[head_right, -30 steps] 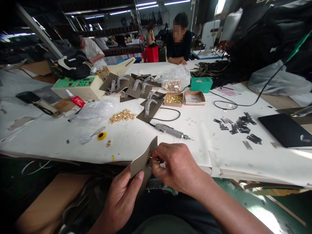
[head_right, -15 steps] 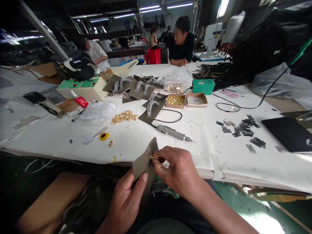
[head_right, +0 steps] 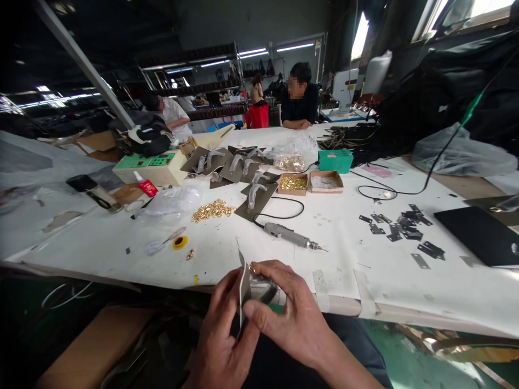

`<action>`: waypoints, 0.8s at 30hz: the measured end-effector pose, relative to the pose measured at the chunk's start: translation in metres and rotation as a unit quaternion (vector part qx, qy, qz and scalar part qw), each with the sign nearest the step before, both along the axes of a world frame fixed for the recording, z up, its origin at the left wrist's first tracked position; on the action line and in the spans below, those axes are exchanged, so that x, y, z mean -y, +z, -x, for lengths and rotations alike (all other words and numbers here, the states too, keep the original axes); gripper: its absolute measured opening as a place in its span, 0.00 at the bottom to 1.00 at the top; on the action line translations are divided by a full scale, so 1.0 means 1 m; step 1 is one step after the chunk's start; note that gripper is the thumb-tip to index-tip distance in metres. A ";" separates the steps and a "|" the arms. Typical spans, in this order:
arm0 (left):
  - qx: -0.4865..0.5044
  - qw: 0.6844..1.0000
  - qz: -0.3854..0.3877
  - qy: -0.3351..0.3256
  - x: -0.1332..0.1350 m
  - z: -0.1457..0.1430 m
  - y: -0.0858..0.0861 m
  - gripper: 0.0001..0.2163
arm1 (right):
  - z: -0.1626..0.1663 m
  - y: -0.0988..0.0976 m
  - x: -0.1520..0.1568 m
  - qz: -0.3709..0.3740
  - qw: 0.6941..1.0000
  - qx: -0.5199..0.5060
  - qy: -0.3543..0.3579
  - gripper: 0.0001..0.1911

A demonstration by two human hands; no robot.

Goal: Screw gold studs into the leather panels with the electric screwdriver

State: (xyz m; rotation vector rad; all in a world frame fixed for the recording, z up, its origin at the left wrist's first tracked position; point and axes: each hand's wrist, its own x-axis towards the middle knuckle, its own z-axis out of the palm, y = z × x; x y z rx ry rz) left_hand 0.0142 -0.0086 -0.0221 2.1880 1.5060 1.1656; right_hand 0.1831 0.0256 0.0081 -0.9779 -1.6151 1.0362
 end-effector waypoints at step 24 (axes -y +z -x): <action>0.440 0.881 0.171 0.014 -0.027 -0.021 0.031 0.41 | -0.007 0.011 0.015 0.234 0.932 -0.276 0.010 0.21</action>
